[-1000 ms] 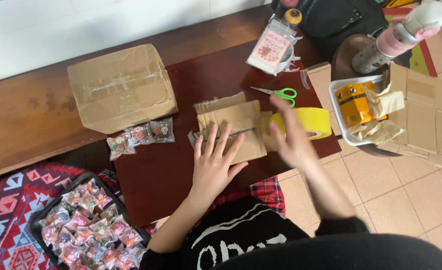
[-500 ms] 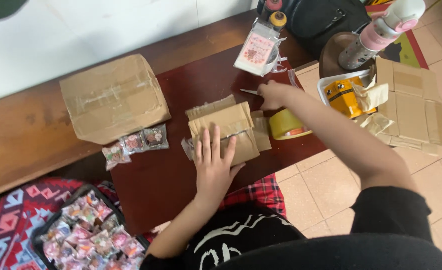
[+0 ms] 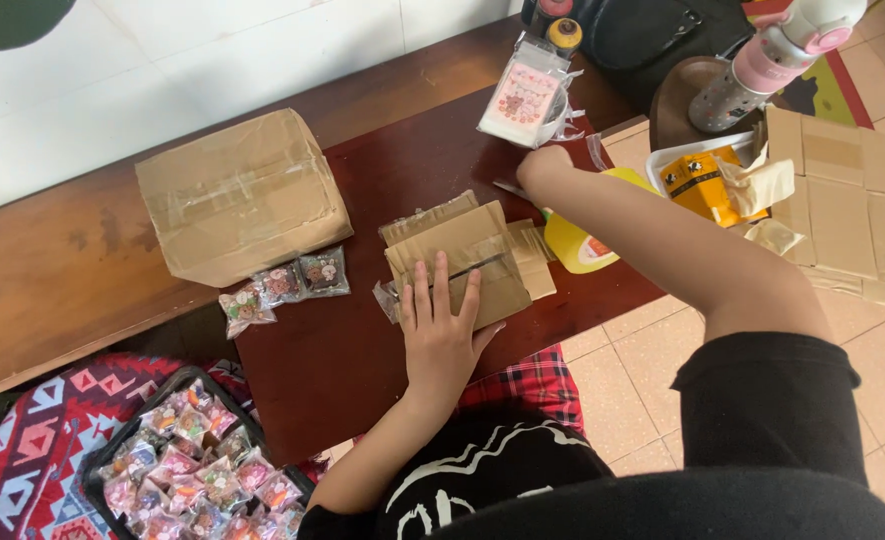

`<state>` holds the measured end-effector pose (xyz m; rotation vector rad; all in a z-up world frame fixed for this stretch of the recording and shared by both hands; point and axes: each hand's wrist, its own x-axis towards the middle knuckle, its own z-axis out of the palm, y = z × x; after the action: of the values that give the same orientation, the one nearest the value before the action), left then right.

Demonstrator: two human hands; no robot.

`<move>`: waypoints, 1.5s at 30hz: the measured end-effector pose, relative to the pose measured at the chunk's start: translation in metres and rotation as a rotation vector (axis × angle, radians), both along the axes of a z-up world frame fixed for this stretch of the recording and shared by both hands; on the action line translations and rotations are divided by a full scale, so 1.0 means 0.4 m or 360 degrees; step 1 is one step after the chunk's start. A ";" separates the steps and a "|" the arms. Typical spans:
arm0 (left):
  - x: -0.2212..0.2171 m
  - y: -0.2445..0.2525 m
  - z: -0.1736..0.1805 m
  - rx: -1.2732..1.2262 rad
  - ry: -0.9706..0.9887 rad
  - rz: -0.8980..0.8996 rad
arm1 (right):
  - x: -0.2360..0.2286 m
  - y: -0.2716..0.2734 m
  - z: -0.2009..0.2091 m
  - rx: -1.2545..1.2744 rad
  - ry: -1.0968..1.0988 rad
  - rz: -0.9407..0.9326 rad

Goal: Folding small cardboard boxes, packing individual treats, and sealing them using clear packing tape and scissors.

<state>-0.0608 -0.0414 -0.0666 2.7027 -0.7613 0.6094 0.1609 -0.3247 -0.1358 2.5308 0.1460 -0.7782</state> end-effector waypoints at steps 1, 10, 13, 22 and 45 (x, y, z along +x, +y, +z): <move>-0.002 0.000 -0.001 -0.0005 0.0003 0.0005 | 0.003 -0.004 -0.016 -0.0005 0.0003 0.0005; 0.009 -0.002 0.024 -0.0017 -0.0011 -0.0030 | -0.091 0.023 0.105 -0.0133 -0.0292 -0.0197; 0.018 -0.022 0.043 -0.0003 0.0085 -0.0036 | -0.173 0.009 0.176 -0.0060 -0.0420 -0.0118; 0.073 -0.050 0.043 -0.0165 0.0344 -0.0388 | -0.381 0.021 0.426 0.0836 -0.0921 -0.0106; 0.072 -0.045 0.038 -0.0114 0.0266 -0.0390 | -0.679 0.080 0.039 0.3125 -0.0017 -0.0960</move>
<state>-0.0319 -0.0595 -0.0513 2.5041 -0.9843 0.3417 -0.1108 -0.2927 -0.1202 4.5768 0.1764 -1.0609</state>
